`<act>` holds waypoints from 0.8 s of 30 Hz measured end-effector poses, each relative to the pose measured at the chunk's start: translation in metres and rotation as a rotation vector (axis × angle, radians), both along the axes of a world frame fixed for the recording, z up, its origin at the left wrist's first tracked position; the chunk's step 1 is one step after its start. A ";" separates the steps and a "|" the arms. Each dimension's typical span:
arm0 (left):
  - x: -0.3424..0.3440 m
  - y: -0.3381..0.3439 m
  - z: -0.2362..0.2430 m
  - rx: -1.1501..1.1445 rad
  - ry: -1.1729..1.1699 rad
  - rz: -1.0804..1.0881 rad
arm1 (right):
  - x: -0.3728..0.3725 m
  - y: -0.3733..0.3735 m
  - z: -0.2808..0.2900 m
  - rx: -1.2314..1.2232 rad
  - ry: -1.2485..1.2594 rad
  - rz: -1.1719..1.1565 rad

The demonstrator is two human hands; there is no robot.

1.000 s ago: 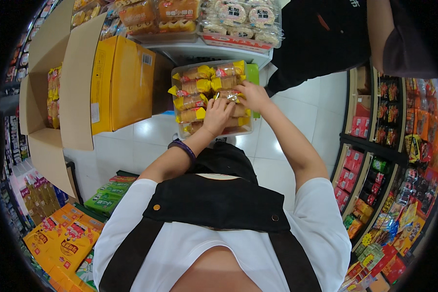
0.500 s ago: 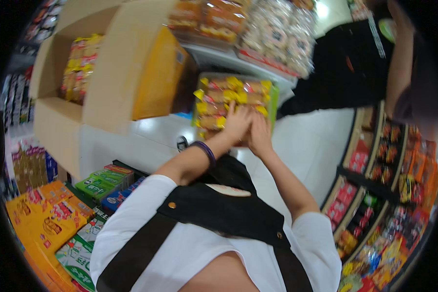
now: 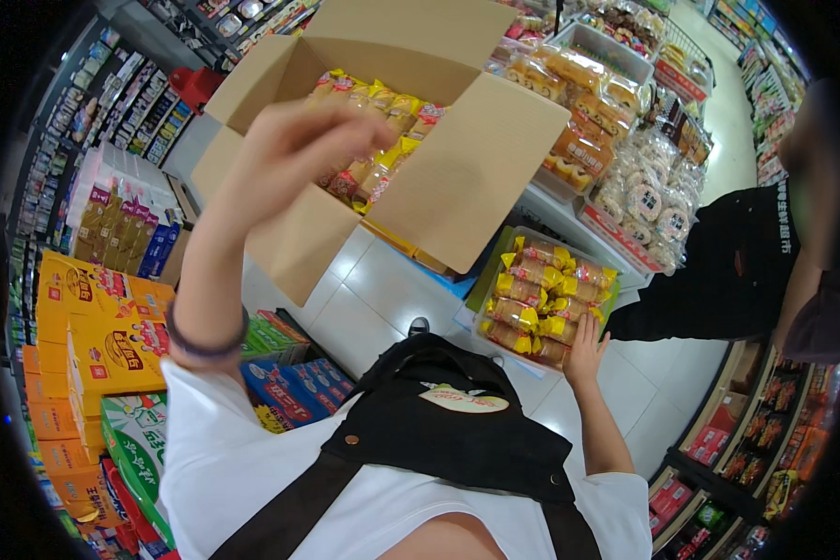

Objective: The person unpacks yellow-wrapped snack packs from a cardboard box and arranges them into a green tray on a supermarket shelf. They repeatedly transfer packs from the box to the tray, adjust the arrangement, and briefly handle a dark snack bag before returning to restocking.

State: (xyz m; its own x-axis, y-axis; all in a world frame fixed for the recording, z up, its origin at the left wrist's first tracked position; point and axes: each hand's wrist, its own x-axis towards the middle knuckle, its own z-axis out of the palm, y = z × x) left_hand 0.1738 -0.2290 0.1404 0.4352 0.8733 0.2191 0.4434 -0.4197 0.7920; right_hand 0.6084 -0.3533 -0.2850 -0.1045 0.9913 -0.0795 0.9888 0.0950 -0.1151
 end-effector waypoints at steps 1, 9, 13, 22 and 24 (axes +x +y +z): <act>-0.018 0.026 -0.010 -0.088 0.090 0.143 | -0.002 0.004 -0.002 0.007 -0.026 0.018; -0.029 0.124 -0.183 -0.841 0.651 0.106 | -0.011 0.005 -0.002 0.138 -0.081 -0.004; -0.009 0.091 -0.124 -0.760 0.562 0.091 | -0.025 0.006 0.032 -0.007 -0.019 -0.150; -0.028 0.127 -0.184 -0.604 0.788 0.133 | -0.084 0.195 0.340 0.456 0.688 0.102; -0.003 0.134 -0.181 -0.490 0.792 0.103 | -0.088 0.225 0.427 0.587 0.686 0.202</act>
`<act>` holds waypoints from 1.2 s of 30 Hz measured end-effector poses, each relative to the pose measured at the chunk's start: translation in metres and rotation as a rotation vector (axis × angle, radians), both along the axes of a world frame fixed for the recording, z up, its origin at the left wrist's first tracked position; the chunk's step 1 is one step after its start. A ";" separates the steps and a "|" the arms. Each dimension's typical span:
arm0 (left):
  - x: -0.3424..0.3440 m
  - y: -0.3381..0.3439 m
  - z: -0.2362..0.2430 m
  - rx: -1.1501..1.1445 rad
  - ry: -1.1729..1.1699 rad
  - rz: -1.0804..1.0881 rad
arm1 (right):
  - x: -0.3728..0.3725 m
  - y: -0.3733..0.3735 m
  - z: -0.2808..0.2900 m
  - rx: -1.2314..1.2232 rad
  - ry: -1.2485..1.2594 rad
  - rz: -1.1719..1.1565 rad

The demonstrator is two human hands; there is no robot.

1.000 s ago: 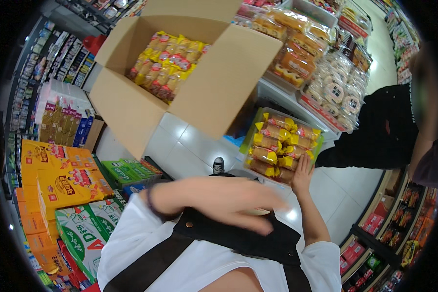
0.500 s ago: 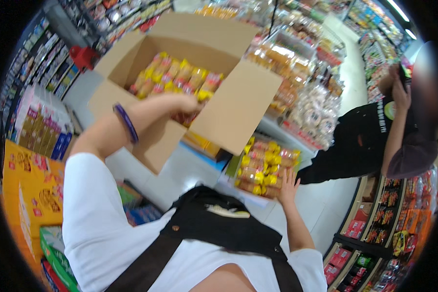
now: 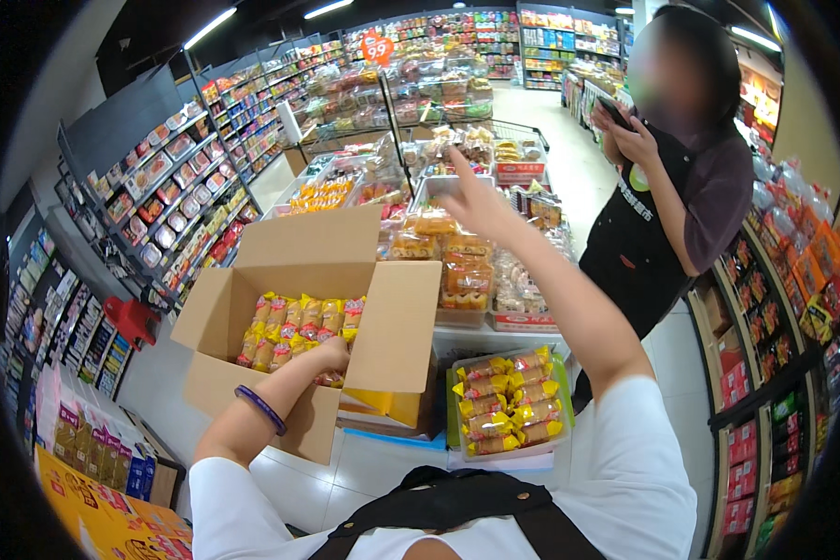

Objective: The person unpacks yellow-wrapped snack packs from a cardboard box and arranges them into a green tray on a supermarket shelf. They repeatedly transfer packs from the box to the tray, adjust the arrangement, and briefly handle a dark snack bag before returning to restocking.

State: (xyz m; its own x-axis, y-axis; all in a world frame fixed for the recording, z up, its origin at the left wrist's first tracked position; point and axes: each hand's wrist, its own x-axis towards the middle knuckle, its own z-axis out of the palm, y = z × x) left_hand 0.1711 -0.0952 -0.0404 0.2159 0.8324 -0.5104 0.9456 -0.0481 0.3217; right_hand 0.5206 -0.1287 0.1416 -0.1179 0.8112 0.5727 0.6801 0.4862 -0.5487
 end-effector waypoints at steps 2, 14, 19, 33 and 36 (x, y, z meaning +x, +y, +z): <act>0.001 -0.016 0.032 -0.020 -0.072 0.071 | -0.018 0.026 0.052 -0.109 0.081 0.015; -0.022 -0.089 0.148 0.184 -1.571 0.325 | 0.024 0.055 -0.072 -0.611 -0.056 -0.074; 0.056 -0.158 0.176 0.009 -1.658 0.120 | 0.040 0.074 -0.101 -0.606 0.015 -0.084; 0.189 -0.179 -0.061 -1.182 -1.274 0.267 | 0.087 -0.150 -0.200 -0.773 -0.105 0.744; 0.195 -0.196 -0.111 -0.899 -0.870 0.270 | 0.091 -0.193 -0.256 -0.981 -0.084 0.569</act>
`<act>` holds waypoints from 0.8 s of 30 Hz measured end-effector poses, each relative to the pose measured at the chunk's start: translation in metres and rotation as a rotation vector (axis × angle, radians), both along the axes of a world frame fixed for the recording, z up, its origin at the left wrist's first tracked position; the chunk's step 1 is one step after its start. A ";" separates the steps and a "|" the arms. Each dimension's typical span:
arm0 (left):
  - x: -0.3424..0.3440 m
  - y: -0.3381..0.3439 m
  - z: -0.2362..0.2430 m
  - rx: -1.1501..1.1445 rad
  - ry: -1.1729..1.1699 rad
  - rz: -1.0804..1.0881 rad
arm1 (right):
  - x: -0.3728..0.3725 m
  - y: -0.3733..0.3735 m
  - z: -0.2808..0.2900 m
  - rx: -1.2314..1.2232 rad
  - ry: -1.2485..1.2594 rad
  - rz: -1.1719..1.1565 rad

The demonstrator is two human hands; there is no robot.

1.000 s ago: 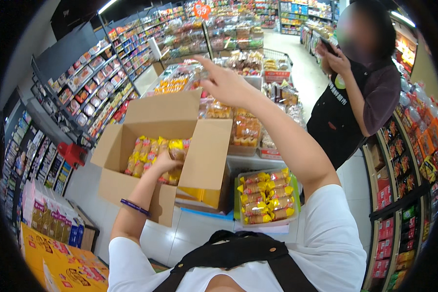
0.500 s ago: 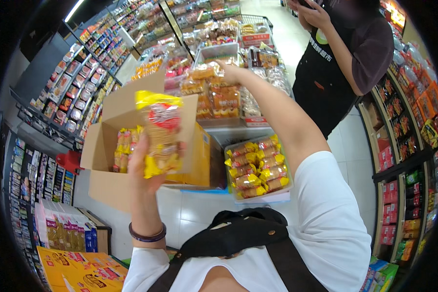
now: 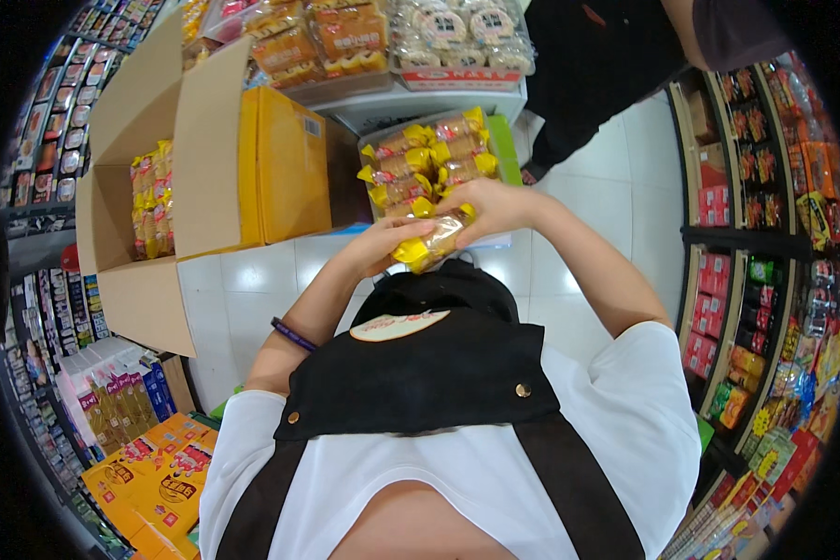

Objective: The person unpacks yellow-wrapped snack packs from a cardboard box and arranges them into a green tray on a supermarket shelf. They repeatedly transfer packs from the box to the tray, adjust the arrangement, and briefly handle a dark snack bag before returning to restocking.

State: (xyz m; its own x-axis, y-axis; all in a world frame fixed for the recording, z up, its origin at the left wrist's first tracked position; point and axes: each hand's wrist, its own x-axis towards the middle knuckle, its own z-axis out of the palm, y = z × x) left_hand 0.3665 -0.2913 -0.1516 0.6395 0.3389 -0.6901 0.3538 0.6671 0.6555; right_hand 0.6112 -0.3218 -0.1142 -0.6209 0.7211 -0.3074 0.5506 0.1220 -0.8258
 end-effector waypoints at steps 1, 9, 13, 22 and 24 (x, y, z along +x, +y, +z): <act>-0.002 -0.003 -0.022 0.113 0.155 -0.047 | 0.005 -0.013 -0.022 0.022 -0.050 -0.042; -0.071 -0.014 0.211 0.765 -0.296 -0.332 | 0.029 -0.066 -0.175 0.353 -0.135 -0.549; -0.155 0.011 0.272 0.989 0.018 0.339 | 0.026 -0.071 -0.178 0.594 -0.361 -0.541; -0.236 0.222 0.175 1.031 0.907 -0.136 | 0.024 -0.062 -0.197 0.646 -0.553 -0.469; -0.212 0.240 0.142 0.776 0.908 -0.181 | 0.025 -0.059 -0.194 0.544 -0.640 -0.444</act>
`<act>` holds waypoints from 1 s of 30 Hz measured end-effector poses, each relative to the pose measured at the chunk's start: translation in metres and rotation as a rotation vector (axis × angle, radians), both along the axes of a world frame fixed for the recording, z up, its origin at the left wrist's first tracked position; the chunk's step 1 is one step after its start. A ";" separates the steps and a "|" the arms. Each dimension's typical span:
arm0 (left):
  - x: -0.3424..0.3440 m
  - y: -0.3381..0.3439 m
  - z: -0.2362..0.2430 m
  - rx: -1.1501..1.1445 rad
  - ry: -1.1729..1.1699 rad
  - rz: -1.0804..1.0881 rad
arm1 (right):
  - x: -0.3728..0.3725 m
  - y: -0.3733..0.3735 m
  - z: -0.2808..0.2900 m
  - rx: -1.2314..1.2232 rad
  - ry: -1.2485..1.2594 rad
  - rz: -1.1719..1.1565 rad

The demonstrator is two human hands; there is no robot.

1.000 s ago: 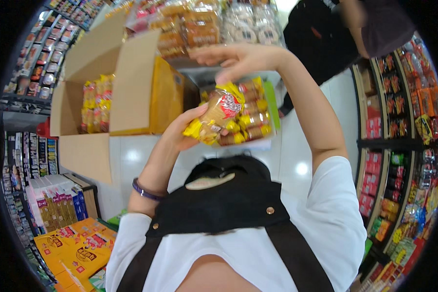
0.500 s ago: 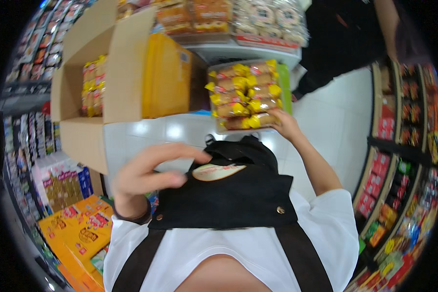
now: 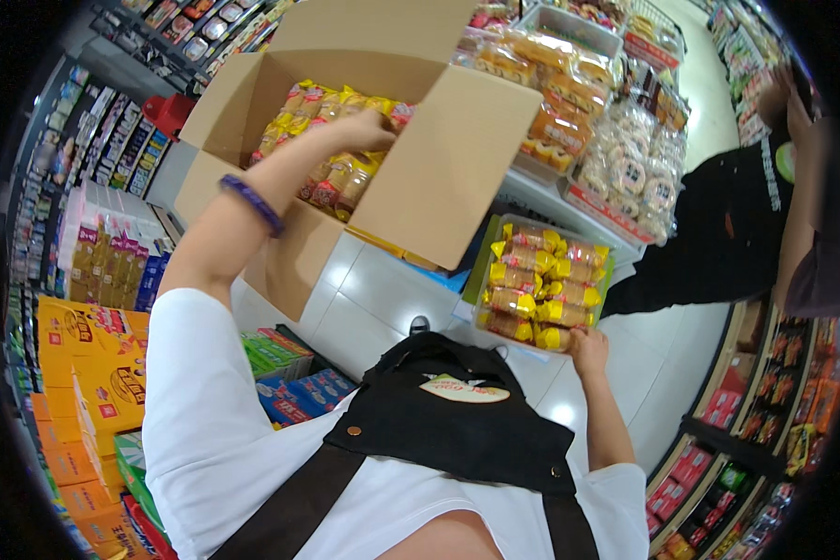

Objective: The person unpacks yellow-wrapped snack packs from a cardboard box and arranges them into a green tray on a supermarket shelf. They repeatedly transfer packs from the box to the tray, adjust the arrangement, and briefly handle a dark snack bag before returning to restocking.

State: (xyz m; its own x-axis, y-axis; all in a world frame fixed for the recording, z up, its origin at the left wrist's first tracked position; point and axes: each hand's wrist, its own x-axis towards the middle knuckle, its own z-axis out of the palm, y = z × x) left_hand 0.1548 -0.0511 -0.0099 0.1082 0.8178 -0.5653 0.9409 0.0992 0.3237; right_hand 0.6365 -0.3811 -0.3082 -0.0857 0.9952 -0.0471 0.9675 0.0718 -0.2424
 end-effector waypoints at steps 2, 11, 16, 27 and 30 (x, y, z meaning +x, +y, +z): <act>0.033 -0.003 -0.011 0.042 0.202 -0.212 | -0.006 -0.004 0.016 -0.061 0.020 -0.066; 0.032 0.036 -0.049 -0.011 0.236 0.056 | -0.064 -0.033 0.074 0.087 0.399 -0.288; 0.049 0.023 -0.052 0.117 0.177 0.142 | -0.092 -0.047 0.081 0.076 0.444 -0.279; 0.050 0.006 -0.042 0.165 0.245 0.058 | -0.112 -0.080 0.083 -0.067 0.652 -0.368; 0.049 0.016 -0.056 0.164 0.195 0.154 | -0.119 -0.081 0.085 -0.063 0.711 -0.364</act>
State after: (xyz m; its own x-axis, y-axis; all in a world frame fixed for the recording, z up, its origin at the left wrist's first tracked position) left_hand 0.2035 -0.0355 -0.0657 -0.1213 0.8982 -0.4225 0.9649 0.2065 0.1622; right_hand 0.5175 -0.4623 -0.2228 0.2133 0.9638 -0.1603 0.5399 -0.2530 -0.8028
